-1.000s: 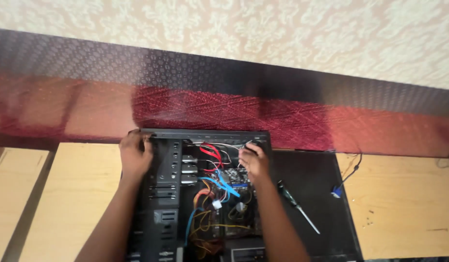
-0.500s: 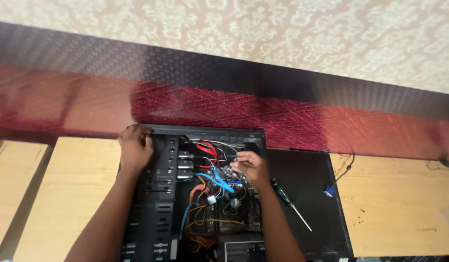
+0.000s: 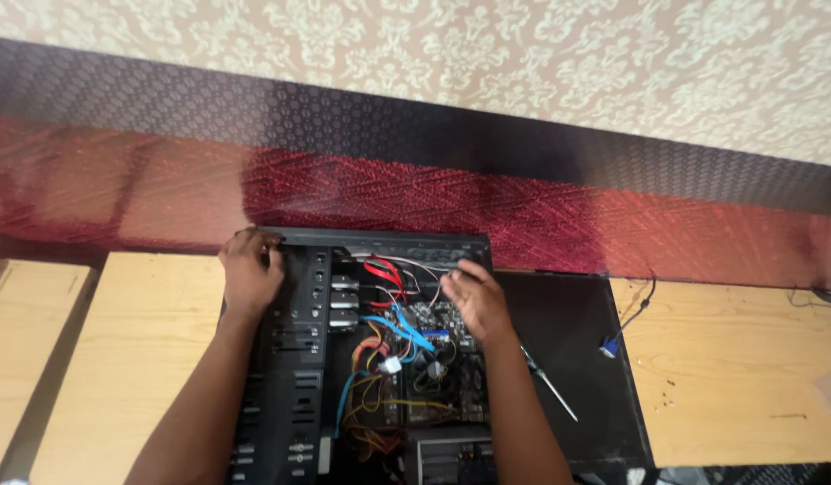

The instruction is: Organizing and connecting internal power and data cables inside a desktop computer case.

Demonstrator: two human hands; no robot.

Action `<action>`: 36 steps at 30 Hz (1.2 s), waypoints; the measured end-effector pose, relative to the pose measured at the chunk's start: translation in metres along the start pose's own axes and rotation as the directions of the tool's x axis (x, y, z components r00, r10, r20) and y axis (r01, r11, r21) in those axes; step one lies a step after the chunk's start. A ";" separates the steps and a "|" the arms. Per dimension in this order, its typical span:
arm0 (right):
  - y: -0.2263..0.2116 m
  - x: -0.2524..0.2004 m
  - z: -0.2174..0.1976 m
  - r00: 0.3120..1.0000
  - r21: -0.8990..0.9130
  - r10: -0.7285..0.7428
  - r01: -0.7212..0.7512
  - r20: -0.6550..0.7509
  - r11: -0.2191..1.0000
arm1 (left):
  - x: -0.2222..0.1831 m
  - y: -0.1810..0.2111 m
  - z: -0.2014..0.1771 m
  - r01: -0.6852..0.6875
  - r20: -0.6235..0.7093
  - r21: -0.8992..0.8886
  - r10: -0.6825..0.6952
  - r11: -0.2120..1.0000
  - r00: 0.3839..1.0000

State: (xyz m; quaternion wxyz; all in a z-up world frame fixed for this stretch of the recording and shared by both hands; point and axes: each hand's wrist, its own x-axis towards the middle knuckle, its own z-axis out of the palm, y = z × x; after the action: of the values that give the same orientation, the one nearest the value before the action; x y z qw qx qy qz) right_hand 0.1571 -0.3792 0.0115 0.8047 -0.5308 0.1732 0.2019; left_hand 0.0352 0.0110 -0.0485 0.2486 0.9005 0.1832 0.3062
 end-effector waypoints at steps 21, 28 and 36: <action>-0.007 0.013 -0.001 0.974 -0.188 -0.133 0.167 0.181 0.968 | 0.007 0.009 -0.010 -0.015 0.010 0.027 0.015 1.000 1.000; -0.003 0.025 -0.018 0.736 -0.855 -0.494 0.518 0.464 -0.031 | 0.001 0.029 -0.021 0.005 -0.021 0.013 -0.005 1.000 1.000; 0.047 0.081 -0.036 0.975 -0.927 -0.171 0.073 0.145 -0.368 | 0.006 0.025 -0.026 -0.013 -0.003 -0.102 0.012 0.995 1.000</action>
State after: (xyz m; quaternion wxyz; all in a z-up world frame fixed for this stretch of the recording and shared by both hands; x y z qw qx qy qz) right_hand 0.2005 -0.3848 -0.0789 0.0331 -0.9826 -0.1020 0.1520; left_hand 0.0277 0.0024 -0.0137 0.2920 0.8873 0.1620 0.3179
